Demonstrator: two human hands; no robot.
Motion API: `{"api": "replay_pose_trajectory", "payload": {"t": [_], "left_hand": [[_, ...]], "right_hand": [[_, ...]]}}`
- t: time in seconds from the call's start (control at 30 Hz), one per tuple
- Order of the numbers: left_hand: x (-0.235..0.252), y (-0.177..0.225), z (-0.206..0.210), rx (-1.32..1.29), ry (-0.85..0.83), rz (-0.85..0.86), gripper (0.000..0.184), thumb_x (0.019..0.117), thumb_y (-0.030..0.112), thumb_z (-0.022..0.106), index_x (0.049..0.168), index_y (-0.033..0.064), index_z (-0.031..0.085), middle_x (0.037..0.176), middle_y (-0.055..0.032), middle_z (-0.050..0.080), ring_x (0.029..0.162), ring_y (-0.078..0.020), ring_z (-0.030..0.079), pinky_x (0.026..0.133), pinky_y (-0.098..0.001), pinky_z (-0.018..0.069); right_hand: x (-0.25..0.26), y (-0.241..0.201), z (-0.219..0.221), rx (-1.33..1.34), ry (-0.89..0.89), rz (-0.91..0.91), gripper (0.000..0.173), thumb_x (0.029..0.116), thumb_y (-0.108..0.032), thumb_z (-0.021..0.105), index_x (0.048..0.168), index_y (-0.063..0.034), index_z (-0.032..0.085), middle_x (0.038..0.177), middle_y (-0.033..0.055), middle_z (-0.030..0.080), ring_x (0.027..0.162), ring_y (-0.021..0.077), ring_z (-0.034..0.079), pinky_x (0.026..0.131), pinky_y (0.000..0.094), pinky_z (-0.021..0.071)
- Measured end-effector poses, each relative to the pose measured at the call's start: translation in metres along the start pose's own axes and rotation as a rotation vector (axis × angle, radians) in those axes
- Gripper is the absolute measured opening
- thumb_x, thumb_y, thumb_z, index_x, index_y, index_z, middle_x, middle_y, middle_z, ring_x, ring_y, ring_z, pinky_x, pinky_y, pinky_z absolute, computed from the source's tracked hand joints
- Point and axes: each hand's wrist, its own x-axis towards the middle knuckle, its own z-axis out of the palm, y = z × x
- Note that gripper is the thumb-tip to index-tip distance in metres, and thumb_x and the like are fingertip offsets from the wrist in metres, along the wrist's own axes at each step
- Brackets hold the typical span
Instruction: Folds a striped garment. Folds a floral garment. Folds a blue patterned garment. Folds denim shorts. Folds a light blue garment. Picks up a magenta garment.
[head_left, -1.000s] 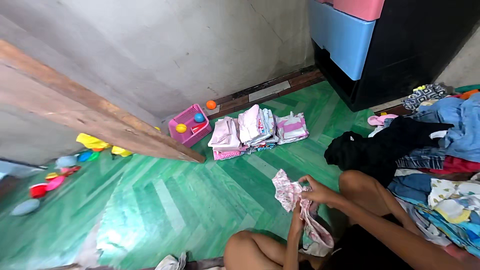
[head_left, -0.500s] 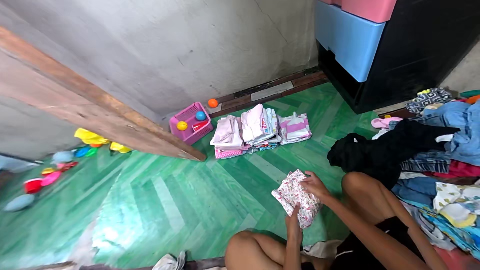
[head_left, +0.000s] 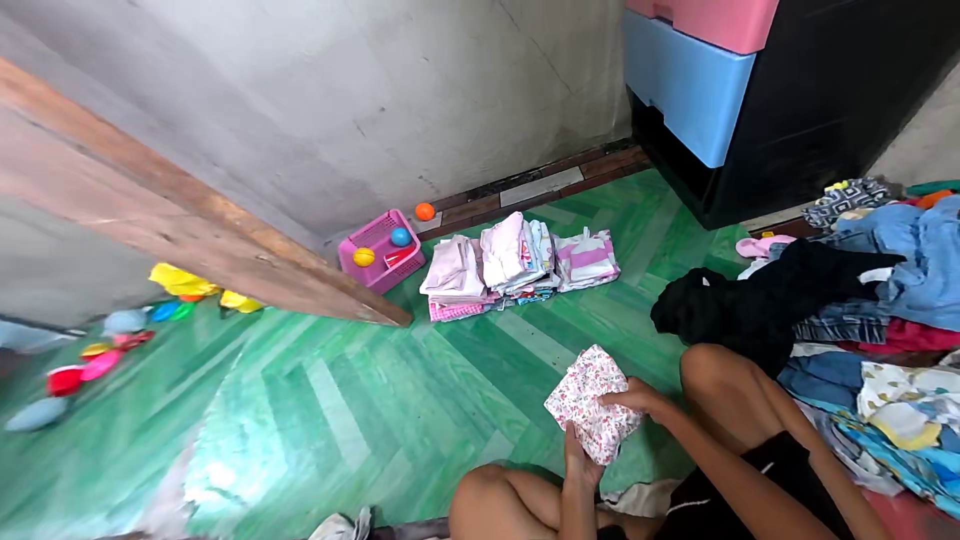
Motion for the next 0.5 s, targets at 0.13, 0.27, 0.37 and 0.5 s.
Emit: {"api": "replay_pose_trajectory", "payload": {"t": [0.13,0.27,0.37,0.5], "left_hand": [[-0.002,0.000,0.001,-0.017,-0.039,-0.032,0.057,0.1101,0.051,0.021,0.134,0.0075,0.048,0.109,-0.0170,0.067,0.091,-0.0258,0.068,0.073,-0.0438,0.0580],[-0.003,0.002,0.003,-0.045,-0.077,0.003,0.054,0.1106,0.049,0.022,0.130,0.0085,0.050,0.103,-0.0154,0.069,0.087,-0.0247,0.070,0.071,-0.0426,0.0592],[-0.004,0.003,0.005,-0.054,-0.081,0.209,0.054,0.1114,0.047,0.022,0.135,0.0071,0.050,0.110,-0.0145,0.068,0.092,-0.0223,0.069,0.076,-0.0415,0.0592],[0.003,0.002,-0.002,0.385,0.242,0.731,0.036,0.1101,0.023,0.044,0.113,-0.0066,0.065,0.098,-0.0153,0.067,0.086,-0.0198,0.064,0.077,-0.0361,0.0545]], "right_hand": [[-0.019,-0.012,-0.010,0.117,-0.063,0.092,0.087,0.0845,-0.053,0.080,0.140,0.0065,0.051,0.136,0.0255,0.059,0.126,0.0343,0.058,0.107,0.0515,0.0456],[-0.015,-0.007,-0.007,0.195,-0.083,0.086,0.081,0.0864,-0.039,0.082,0.145,0.0026,0.045,0.132,0.0238,0.061,0.120,0.0326,0.062,0.102,0.0500,0.0502],[-0.014,-0.010,-0.007,0.267,-0.111,0.030,0.069,0.0896,-0.028,0.079,0.142,0.0016,0.046,0.123,0.0227,0.065,0.111,0.0308,0.067,0.095,0.0486,0.0545],[-0.024,-0.030,-0.028,0.420,-0.046,-0.036,0.057,0.0932,-0.022,0.076,0.138,0.0023,0.051,0.117,0.0224,0.068,0.103,0.0307,0.070,0.091,0.0484,0.0574]]}}
